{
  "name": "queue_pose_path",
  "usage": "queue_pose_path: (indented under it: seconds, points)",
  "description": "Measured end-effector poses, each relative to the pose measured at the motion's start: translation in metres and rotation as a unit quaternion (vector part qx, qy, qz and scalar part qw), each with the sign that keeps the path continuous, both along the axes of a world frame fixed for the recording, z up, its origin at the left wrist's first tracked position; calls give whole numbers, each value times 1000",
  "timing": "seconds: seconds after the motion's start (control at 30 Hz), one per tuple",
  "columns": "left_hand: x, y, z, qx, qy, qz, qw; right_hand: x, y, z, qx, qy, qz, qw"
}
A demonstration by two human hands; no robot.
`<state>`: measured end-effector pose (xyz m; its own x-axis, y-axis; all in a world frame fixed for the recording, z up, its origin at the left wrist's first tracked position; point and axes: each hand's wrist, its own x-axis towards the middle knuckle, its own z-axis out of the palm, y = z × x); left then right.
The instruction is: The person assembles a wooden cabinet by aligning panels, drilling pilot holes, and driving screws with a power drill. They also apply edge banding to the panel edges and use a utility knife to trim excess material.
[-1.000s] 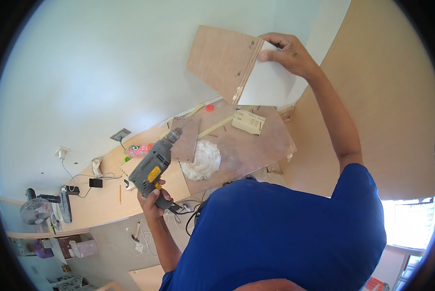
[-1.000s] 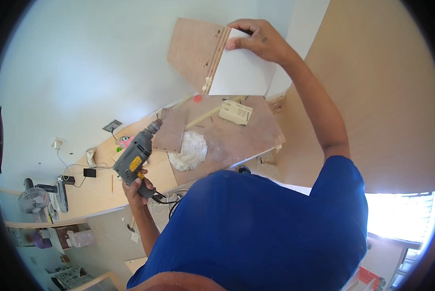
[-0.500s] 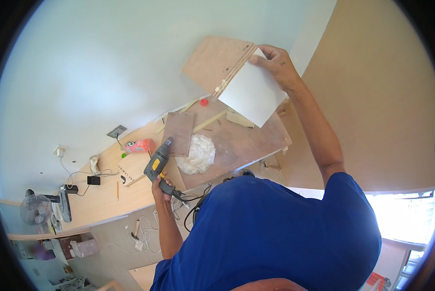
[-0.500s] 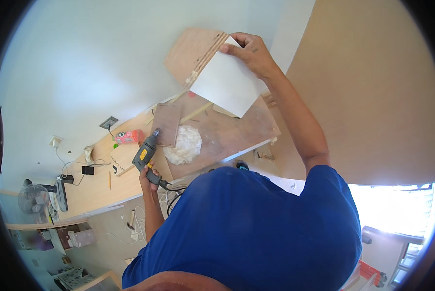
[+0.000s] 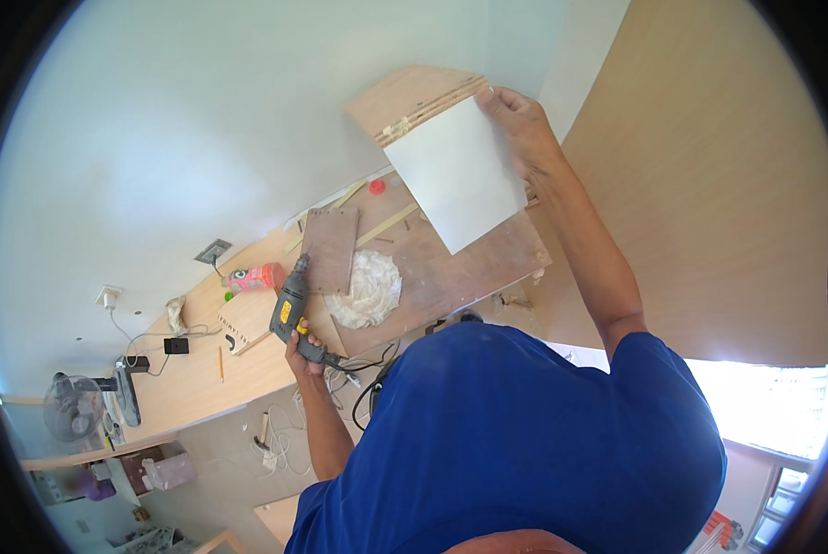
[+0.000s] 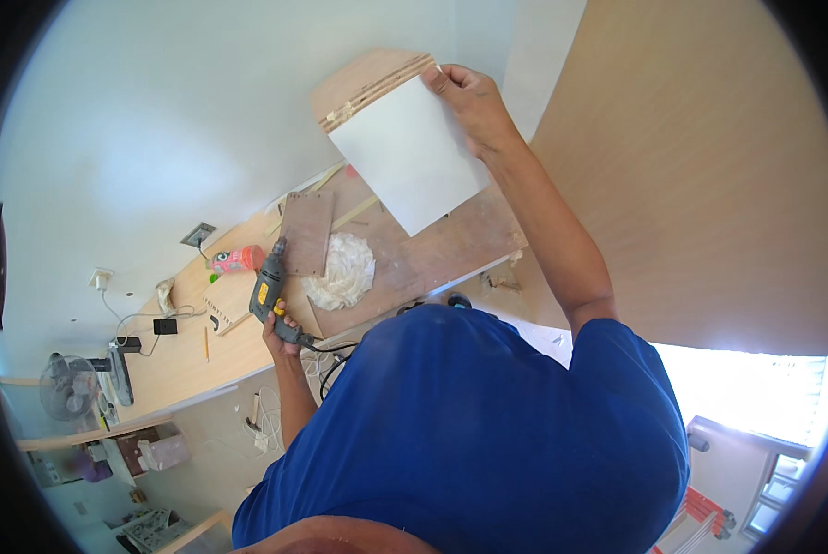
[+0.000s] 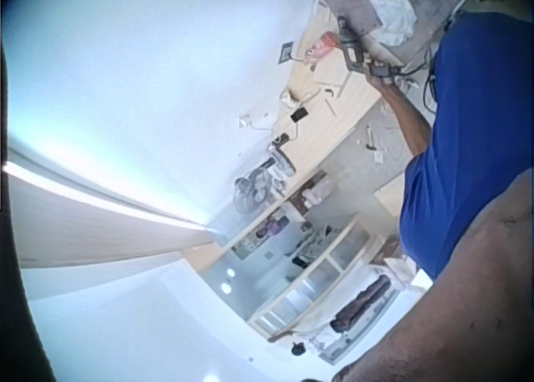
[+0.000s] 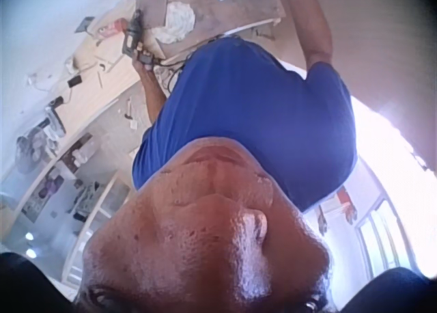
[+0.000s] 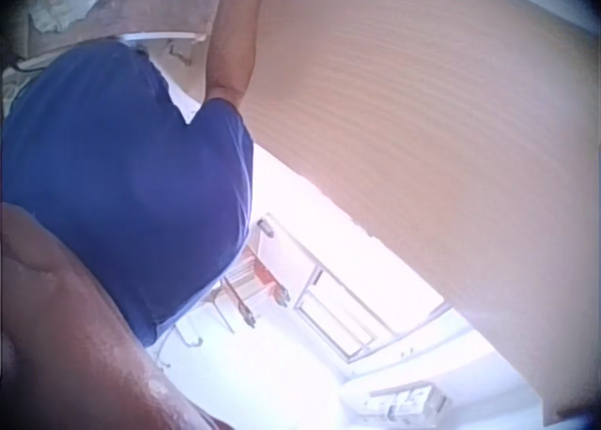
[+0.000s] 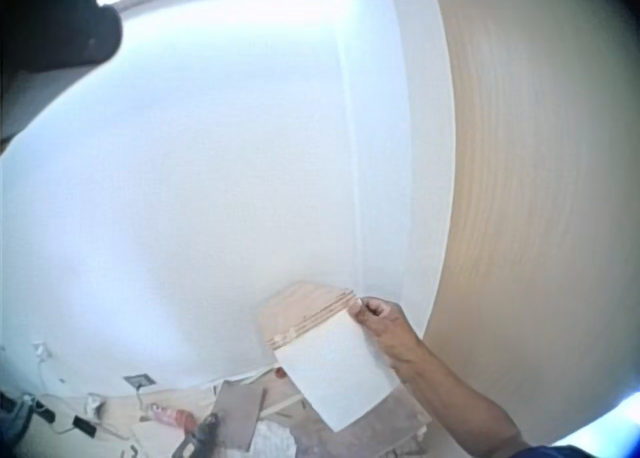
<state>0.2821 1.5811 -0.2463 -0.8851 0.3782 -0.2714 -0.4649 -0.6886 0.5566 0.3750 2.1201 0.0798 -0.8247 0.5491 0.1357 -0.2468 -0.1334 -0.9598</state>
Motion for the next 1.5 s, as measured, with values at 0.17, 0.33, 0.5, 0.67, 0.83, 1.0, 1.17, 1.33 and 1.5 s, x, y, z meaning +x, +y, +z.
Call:
queue_pose_path:
  seconds: [0.17,0.33,0.5,0.67,0.83,1.0,1.17,1.33,1.5]
  points:
    - [3,7,5,-5,-9,0,1000,3,-5,-2,-89,32,0,996]
    - [5,8,5,-60,-43,35,997,0,-4,-13,-101,66,16,993]
    - [7,20,7,-308,-30,141,940,7,-16,-15,-91,92,3,992]
    - [9,22,4,-526,64,216,820,4,-20,-22,-78,122,2,990]
    - [9,30,7,-688,106,229,681,6,-24,-34,-41,165,4,985]
    - [6,37,0,-744,76,237,620,2,-19,-58,-16,194,17,981]
    - [10,37,0,-783,91,227,572,-4,-15,-76,-32,200,9,979]
    - [19,48,17,-836,98,223,491,-8,-14,-81,-41,200,21,979]
    - [13,123,131,-620,237,117,739,-9,-15,-94,-31,178,58,982]
